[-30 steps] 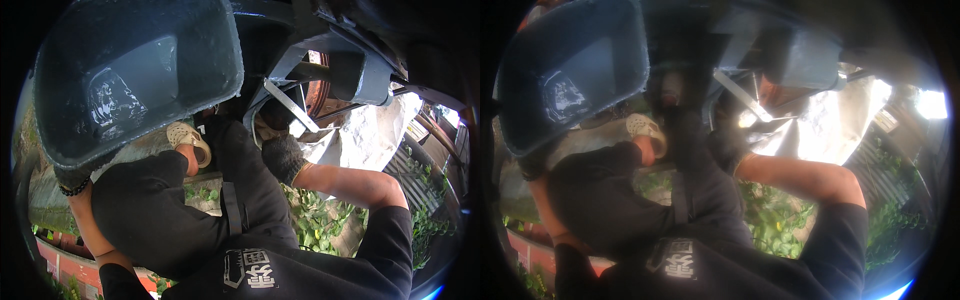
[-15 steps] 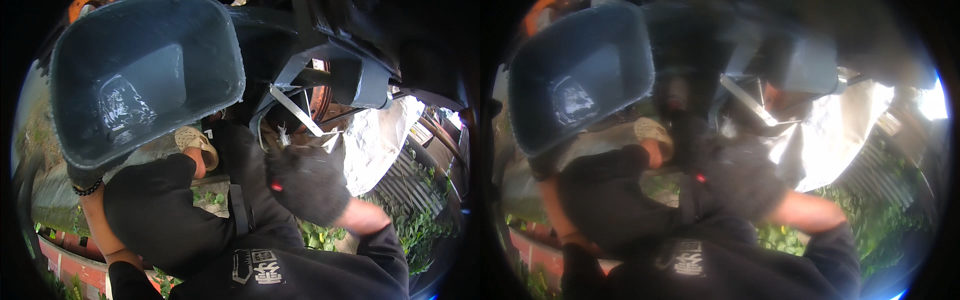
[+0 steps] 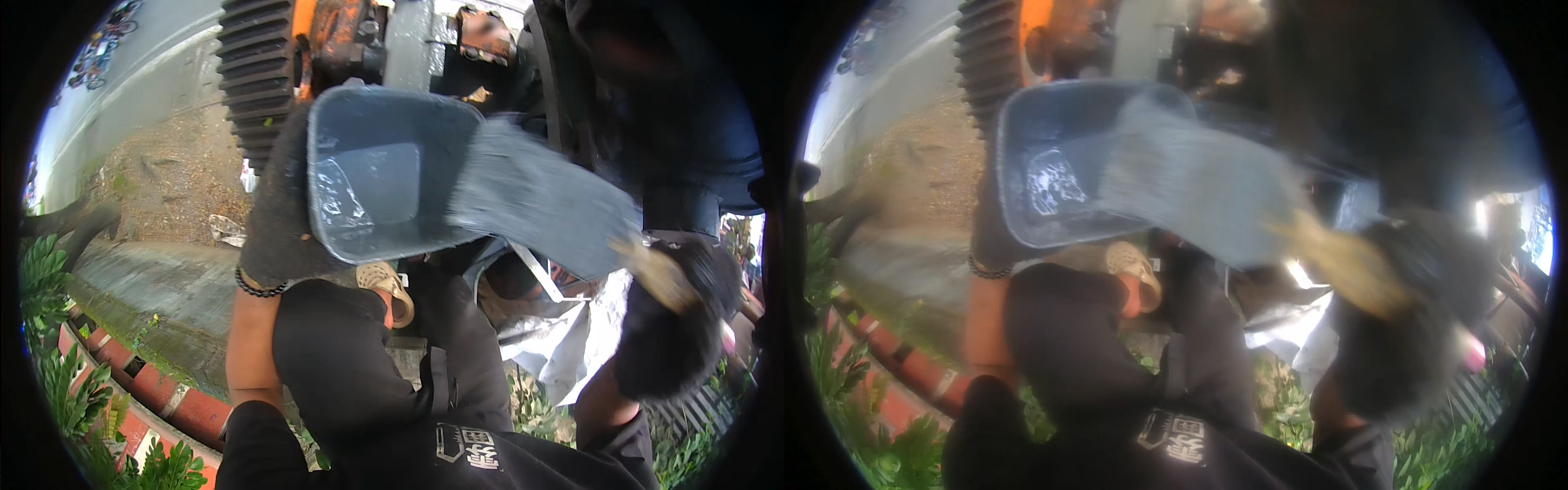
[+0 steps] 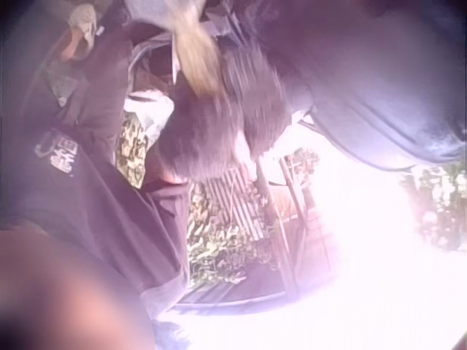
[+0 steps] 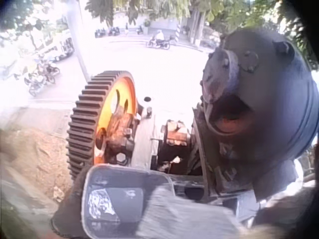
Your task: The person paints a large stationary machine outdoors using a paintbrush and a small container of grey paint. They apply paint to various metal surfaces including the frame, gears, and side panels, occasionally dipping the brush to reload paint.
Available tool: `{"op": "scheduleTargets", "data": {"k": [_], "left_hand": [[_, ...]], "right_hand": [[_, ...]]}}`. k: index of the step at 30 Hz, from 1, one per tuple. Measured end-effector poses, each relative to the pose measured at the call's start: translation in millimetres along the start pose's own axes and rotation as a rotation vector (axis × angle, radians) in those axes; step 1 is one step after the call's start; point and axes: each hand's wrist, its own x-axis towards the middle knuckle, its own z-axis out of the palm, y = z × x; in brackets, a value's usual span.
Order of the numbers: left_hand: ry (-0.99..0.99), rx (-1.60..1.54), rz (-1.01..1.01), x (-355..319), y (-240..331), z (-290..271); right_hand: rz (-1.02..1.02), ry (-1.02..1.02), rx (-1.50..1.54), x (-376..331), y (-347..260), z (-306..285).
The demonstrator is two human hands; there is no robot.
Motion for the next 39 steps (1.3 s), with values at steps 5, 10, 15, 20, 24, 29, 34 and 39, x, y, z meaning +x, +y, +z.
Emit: {"op": "scheduleTargets", "data": {"k": [5,10,15,20,24,29,34,39], "left_hand": [[-0.015,-0.128,-0.050,6,13,1],[-0.027,-0.373,-0.326,2,16,-4],[0.032,-0.401,-0.491,-12,10,-3],[0.005,0.062,-0.185,-36,-27,-3],[0.040,0.353,-0.058,-43,-34,-9],[0.167,1.092,0.079,-10,-37,-36],[0.562,0.596,-0.010,83,-58,-57],[0.936,0.110,-0.101,216,-105,-44]], "right_hand": [[0.369,-0.428,1.946,140,-102,2],[0.300,-0.689,1.670,150,-122,25],[0.433,-0.460,1.534,139,-133,31],[0.549,-0.411,1.682,93,-147,33],[0.601,-0.476,1.949,51,-166,25],[0.423,-0.606,1.925,20,-170,25],[0.279,-0.637,1.809,5,-171,34],[0.311,-0.624,1.811,-33,-188,59]]}}
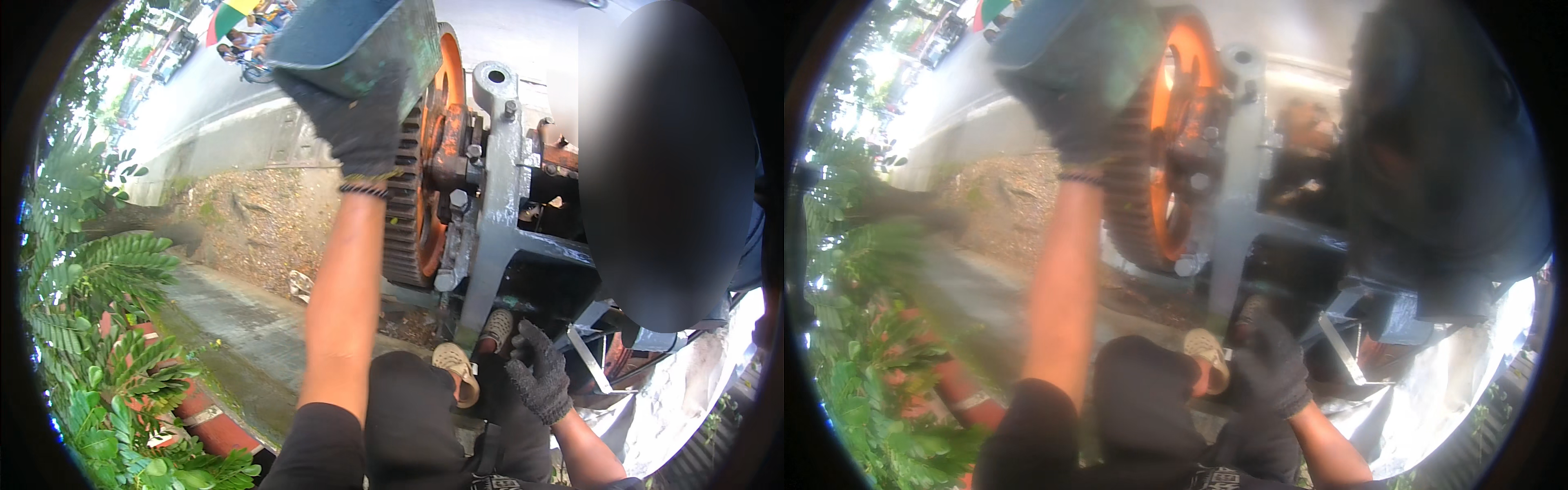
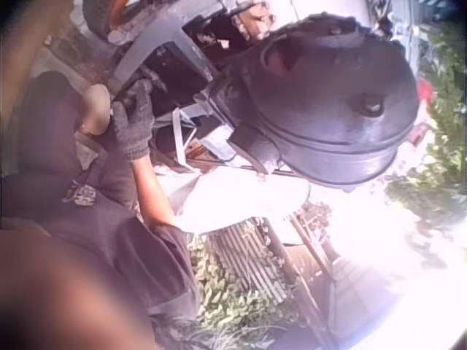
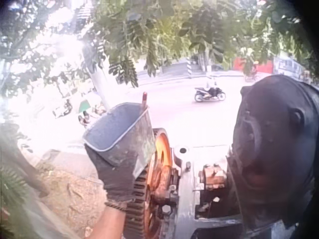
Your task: The person paints a large stationary machine outdoors using a paintbrush and a small container of grey paint. They apply paint to various metal surfaces including the frame, gears, and side panels, occasionally dipping the brush to reload paint.
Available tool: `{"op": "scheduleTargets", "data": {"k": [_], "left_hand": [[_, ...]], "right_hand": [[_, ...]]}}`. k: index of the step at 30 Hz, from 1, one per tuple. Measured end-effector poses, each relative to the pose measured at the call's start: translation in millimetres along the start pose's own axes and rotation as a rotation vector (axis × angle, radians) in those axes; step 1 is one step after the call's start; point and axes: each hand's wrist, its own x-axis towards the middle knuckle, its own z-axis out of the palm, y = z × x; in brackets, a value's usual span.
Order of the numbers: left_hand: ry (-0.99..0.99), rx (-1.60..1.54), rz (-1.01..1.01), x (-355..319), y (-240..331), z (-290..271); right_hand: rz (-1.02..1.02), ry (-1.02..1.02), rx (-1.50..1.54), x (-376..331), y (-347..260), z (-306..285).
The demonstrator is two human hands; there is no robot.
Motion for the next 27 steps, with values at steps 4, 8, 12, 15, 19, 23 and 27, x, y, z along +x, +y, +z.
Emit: {"op": "scheduleTargets", "data": {"k": [4,8,12,15,19,23,27], "left_hand": [[0.074,-0.005,-0.043,4,-18,47],[0.096,0.022,-0.025,5,-30,65],[0.104,0.031,-0.007,6,-30,72],[0.111,-0.051,-0.107,1,6,77],[0.121,-0.005,-0.114,4,2,65],[0.103,0.000,-0.184,-5,0,68],[0.062,-0.267,-0.259,-14,17,52]], "right_hand": [[-0.094,-0.027,-0.052,5,-11,3],[0.075,-0.045,-0.006,1,-10,-1],[0.091,-0.001,0.027,-4,-6,-9],[0.164,0.065,0.010,-7,-5,-18],[0.174,0.052,-0.040,-6,-11,-27],[0.217,-0.003,-0.026,2,-31,-43],[0.211,0.013,-0.044,0,-36,-44]]}}
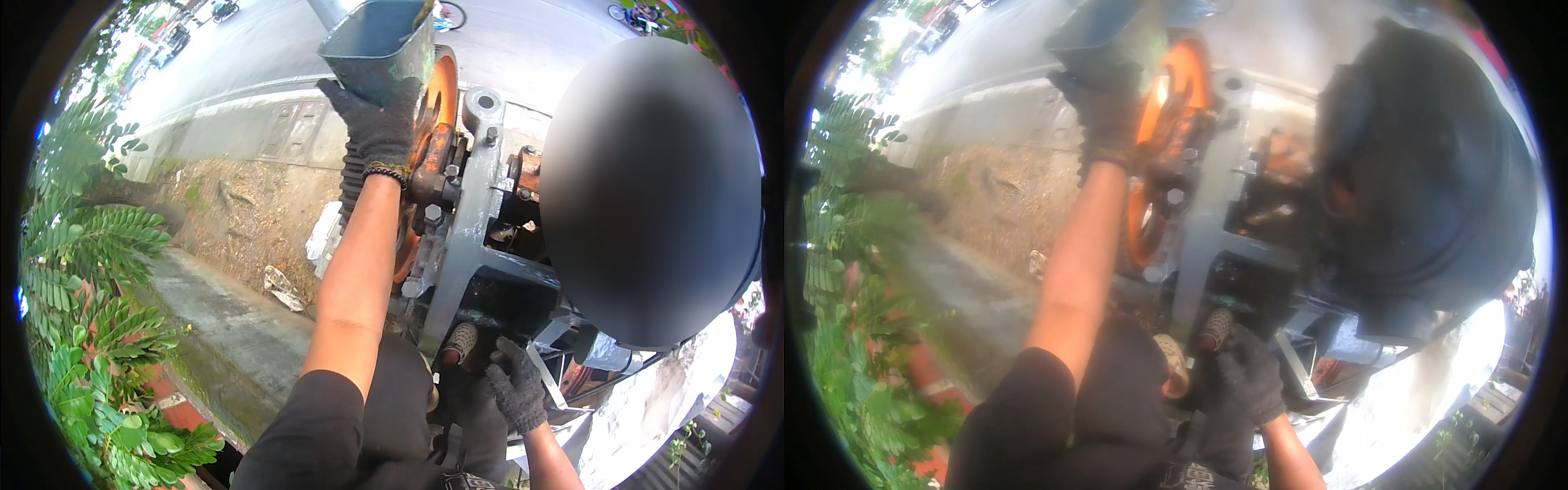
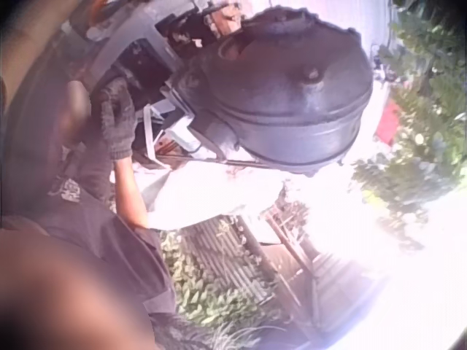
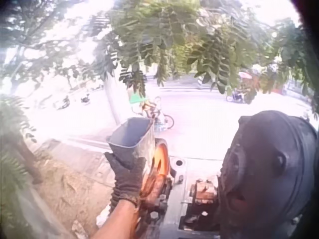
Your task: The person paints a large stationary machine outdoors using a paintbrush and a small container of grey paint. They apply paint to various metal surfaces including the frame, gears, and side panels, occasionally dipping the brush to reload paint.
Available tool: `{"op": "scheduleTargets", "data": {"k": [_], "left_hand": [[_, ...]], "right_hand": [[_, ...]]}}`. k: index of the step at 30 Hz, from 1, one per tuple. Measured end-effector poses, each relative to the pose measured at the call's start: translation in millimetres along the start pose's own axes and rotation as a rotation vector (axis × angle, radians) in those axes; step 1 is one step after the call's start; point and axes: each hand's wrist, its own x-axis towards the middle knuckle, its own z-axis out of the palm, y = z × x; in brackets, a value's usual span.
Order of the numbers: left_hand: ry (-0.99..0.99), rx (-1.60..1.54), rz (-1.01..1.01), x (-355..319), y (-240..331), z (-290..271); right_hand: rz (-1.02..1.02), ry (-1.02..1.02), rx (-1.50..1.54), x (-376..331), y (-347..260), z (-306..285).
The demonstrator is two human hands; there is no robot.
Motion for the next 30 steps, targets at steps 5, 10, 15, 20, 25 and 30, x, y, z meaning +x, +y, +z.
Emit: {"op": "scheduleTargets", "data": {"k": [5,10,15,20,25,30], "left_hand": [[-0.022,0.260,0.084,-4,4,-17],[-0.139,-0.193,-0.077,-17,21,-22],[-0.150,0.177,-0.099,-56,0,-59],[-0.043,0.249,-0.144,-88,-31,-97],[-0.041,0.596,-0.174,-77,-9,-100],[-0.355,0.806,-0.238,-59,19,-102]], "right_hand": [[0.012,-0.085,0.018,-1,13,2],[-0.005,-0.116,0.086,0,7,0],[-0.246,-0.080,-0.039,-8,-83,-52],[-0.738,0.289,-0.098,-17,-223,-139],[-0.785,0.717,-0.633,-31,-259,-192],[-0.825,0.450,-0.372,-11,-253,-177]]}}
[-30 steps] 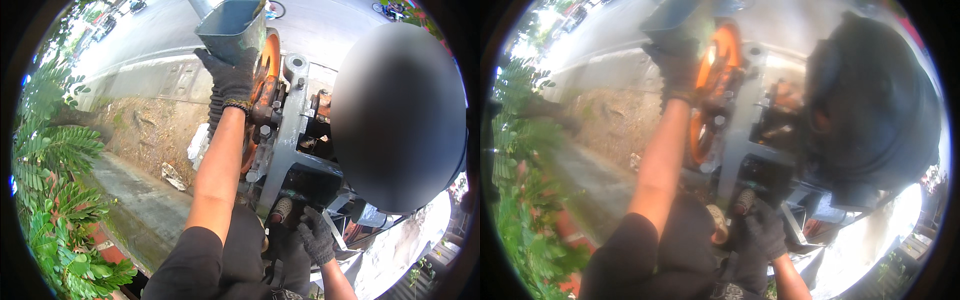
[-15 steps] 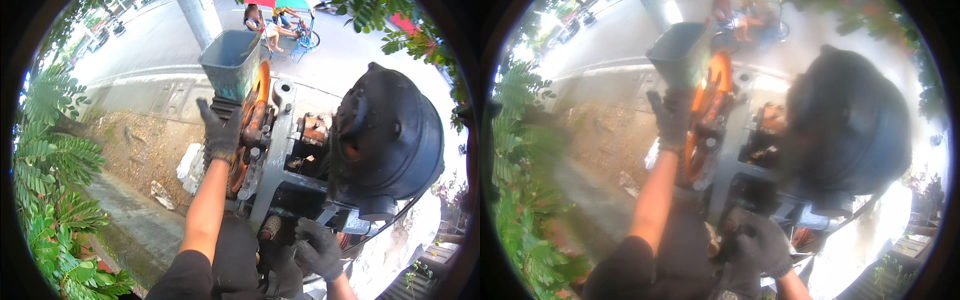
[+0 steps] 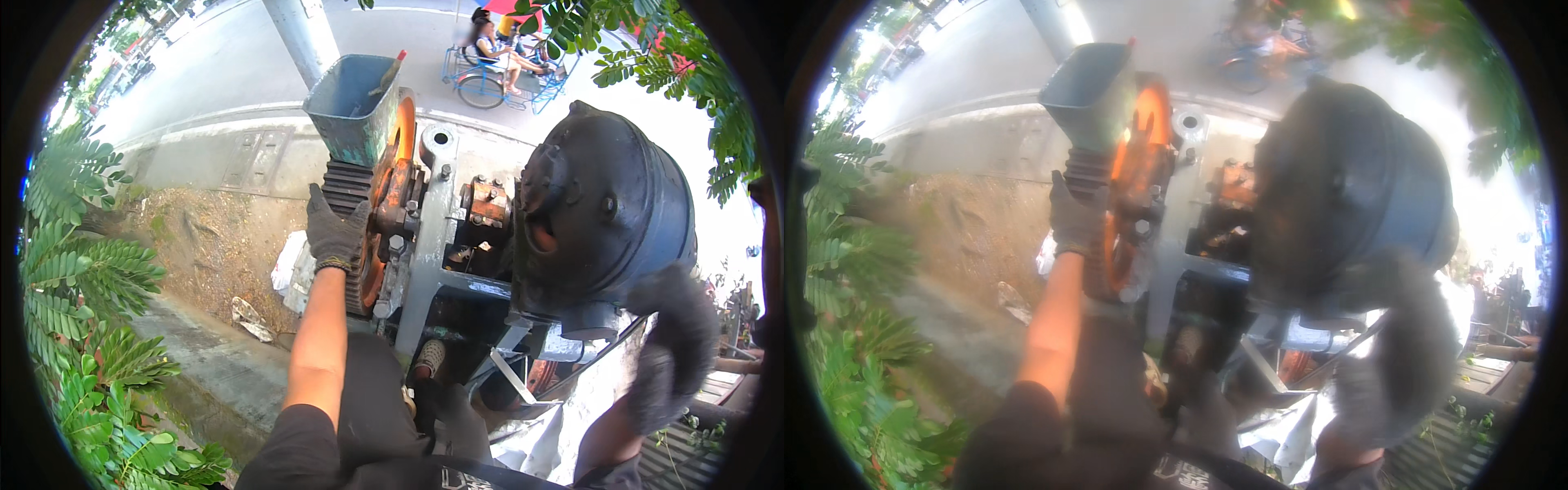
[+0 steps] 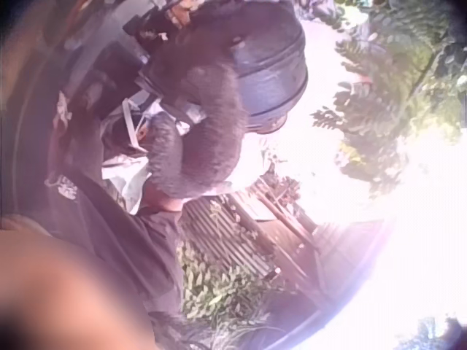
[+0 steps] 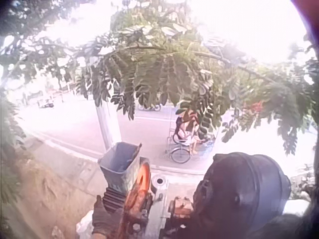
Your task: The person paints a large stationary machine outdoors using a paintbrush and a small container of grey paint. They apply paint to various metal surfaces including the frame, gears, and side panels, occasionally dipping the brush to reload paint.
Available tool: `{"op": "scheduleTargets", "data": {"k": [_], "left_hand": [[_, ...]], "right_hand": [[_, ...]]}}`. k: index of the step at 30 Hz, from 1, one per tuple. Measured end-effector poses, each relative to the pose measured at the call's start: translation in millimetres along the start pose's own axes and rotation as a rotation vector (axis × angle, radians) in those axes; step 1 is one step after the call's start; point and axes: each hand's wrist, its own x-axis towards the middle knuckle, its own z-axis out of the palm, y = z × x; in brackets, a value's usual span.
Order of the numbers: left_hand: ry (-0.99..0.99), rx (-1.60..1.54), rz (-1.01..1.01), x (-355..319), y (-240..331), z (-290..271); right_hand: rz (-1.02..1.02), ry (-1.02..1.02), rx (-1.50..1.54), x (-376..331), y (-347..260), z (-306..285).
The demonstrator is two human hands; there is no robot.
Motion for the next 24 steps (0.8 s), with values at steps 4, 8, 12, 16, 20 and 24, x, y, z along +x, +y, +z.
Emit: {"op": "scheduleTargets", "data": {"k": [4,8,12,16,20,24], "left_hand": [[-0.156,0.092,-0.027,8,3,-13],[-0.075,0.101,0.044,14,-23,1],[-0.034,0.107,0.043,13,-29,6],[-0.026,0.091,0.086,15,-41,12],[-0.047,0.010,0.113,17,-37,14],[-0.072,0.009,0.071,17,-34,14]], "right_hand": [[0.588,-0.143,0.660,-49,-7,72],[0.432,-0.635,0.409,-87,10,116],[0.605,-0.658,0.420,-139,39,150],[0.929,-0.652,0.365,-155,64,172],[0.993,-0.673,0.327,-168,80,189],[1.019,-0.749,0.311,-150,79,195]]}}
